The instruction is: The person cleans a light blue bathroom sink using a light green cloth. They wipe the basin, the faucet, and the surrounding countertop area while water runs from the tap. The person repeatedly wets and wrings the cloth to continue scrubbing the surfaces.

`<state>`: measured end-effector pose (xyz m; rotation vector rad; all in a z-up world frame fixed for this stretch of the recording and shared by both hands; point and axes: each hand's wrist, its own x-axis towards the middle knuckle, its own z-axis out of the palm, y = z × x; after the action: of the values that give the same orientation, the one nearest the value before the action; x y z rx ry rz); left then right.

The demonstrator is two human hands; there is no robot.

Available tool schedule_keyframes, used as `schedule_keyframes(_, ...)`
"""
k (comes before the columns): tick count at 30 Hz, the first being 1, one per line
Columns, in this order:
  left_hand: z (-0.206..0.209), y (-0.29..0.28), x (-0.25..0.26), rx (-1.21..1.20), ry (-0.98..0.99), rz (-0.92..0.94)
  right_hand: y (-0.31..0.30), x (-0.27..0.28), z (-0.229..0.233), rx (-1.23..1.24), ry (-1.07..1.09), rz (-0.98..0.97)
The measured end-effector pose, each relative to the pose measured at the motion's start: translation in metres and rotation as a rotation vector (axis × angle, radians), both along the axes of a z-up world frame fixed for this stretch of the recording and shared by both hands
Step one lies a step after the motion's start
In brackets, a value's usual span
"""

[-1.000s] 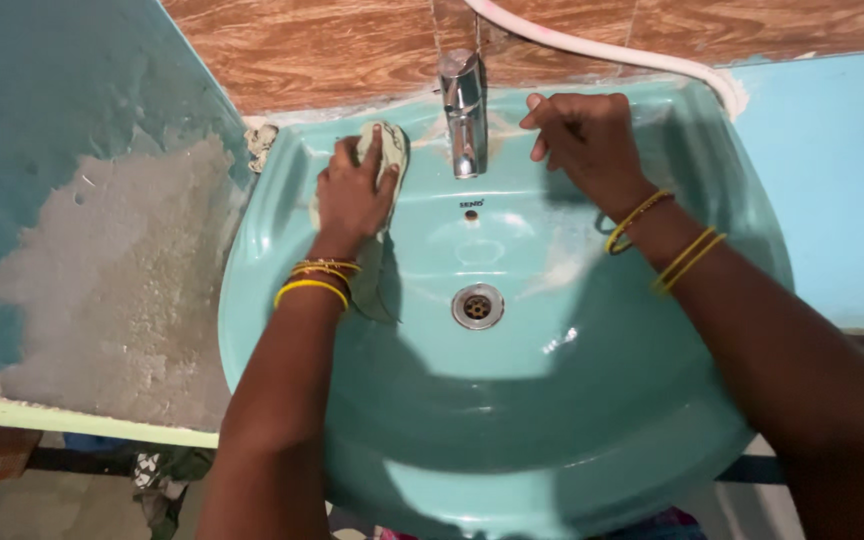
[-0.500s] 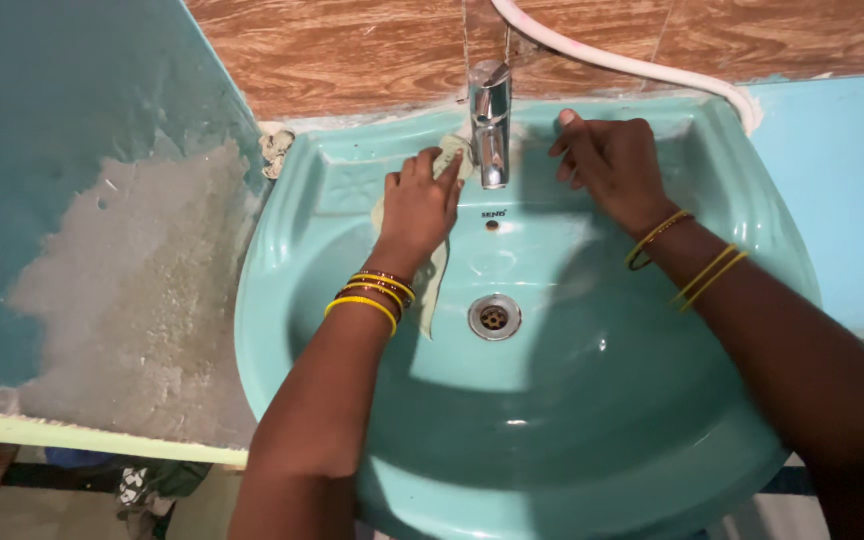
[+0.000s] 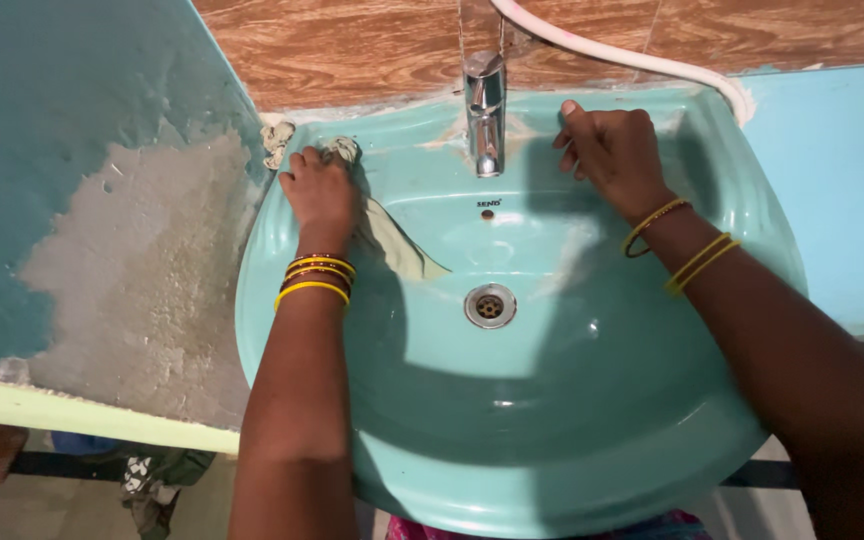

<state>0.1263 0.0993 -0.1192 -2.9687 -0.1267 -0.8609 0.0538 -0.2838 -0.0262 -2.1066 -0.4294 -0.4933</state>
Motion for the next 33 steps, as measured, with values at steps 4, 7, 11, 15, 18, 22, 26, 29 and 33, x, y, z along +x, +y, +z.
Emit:
schedule_keyframes(4,0.006,-0.018,-0.012,-0.040,-0.025,-0.094,-0.002,0.003,-0.001,0.029,-0.026,0.051)
schedule_keyframes(7,0.010,-0.050,-0.022,-0.091,0.007,-0.278,-0.005,0.007,-0.001,0.043,-0.044,0.080)
schedule_keyframes(11,0.014,-0.105,-0.039,-0.140,-0.065,-0.541,-0.006,0.009,-0.002,0.057,-0.034,0.098)
schedule_keyframes(15,0.015,-0.129,-0.058,-0.151,-0.069,-0.605,-0.002,0.007,-0.002,0.047,0.014,0.072)
schedule_keyframes(18,0.015,-0.120,-0.045,-0.073,0.026,-0.456,0.003,0.003,0.000,0.012,0.053,0.058)
schedule_keyframes(22,0.008,-0.077,-0.003,0.027,0.057,-0.152,0.006,-0.002,0.002,-0.037,0.076,0.045)
schedule_keyframes(26,-0.003,-0.027,0.011,0.052,0.088,0.020,0.004,-0.003,0.002,-0.037,0.050,0.044)
schedule_keyframes(29,0.000,-0.004,0.012,0.025,0.066,0.104,0.001,-0.001,0.004,-0.046,0.019,0.034)
schedule_keyframes(33,-0.001,-0.001,0.010,-0.009,0.024,0.042,0.001,-0.001,0.002,0.003,0.003,0.055)
